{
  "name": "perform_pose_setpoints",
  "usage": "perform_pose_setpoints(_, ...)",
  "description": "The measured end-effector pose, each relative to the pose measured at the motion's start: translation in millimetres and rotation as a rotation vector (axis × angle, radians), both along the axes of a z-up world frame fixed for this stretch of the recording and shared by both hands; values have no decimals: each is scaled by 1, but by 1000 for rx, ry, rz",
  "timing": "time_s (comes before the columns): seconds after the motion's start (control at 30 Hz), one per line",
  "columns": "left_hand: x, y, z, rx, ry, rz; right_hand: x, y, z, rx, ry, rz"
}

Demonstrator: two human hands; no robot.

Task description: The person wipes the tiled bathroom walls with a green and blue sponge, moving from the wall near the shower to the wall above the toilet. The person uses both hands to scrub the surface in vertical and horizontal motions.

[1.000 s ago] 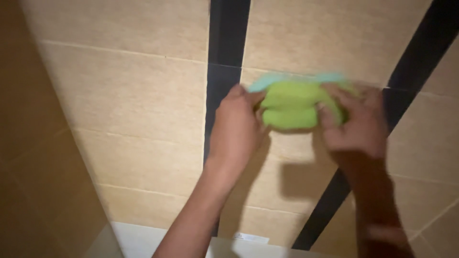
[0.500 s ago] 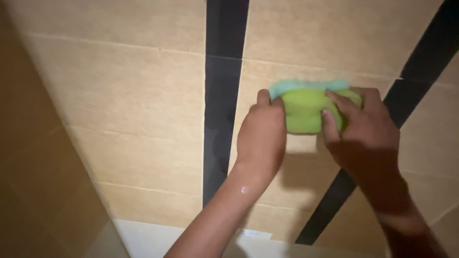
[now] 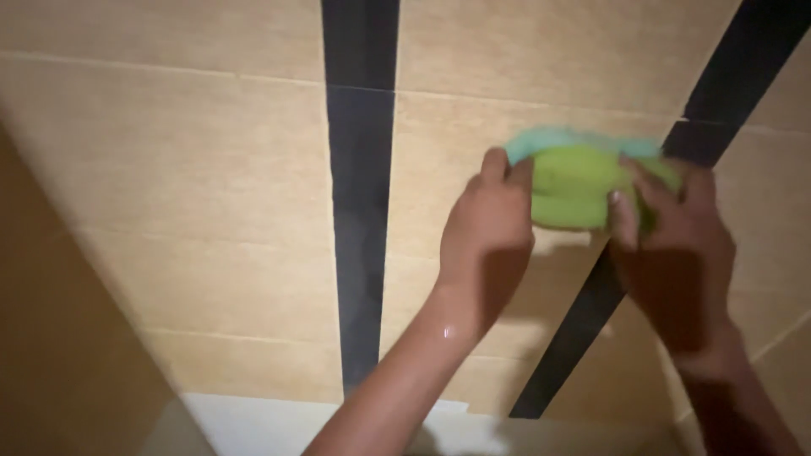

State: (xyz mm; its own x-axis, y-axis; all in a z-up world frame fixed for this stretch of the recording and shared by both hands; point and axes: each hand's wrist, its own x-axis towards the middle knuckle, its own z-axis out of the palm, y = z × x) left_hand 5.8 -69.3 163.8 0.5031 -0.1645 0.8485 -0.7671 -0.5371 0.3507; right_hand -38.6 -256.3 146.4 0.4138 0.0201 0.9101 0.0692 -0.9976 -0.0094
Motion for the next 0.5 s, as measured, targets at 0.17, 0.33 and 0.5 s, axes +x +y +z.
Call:
perform_pose_setpoints(0.17,-1,-3,-26,56,35,-16,-3,3,-18,-24,3,4)
perform_pose_setpoints(0.33,-13,9,-13,65,139,-75,-18,-9,-7,112,256,23)
perform_pose_setpoints(0.5,-11,4,-10,-97,76,-155,-28,-8,3,170,111,-3)
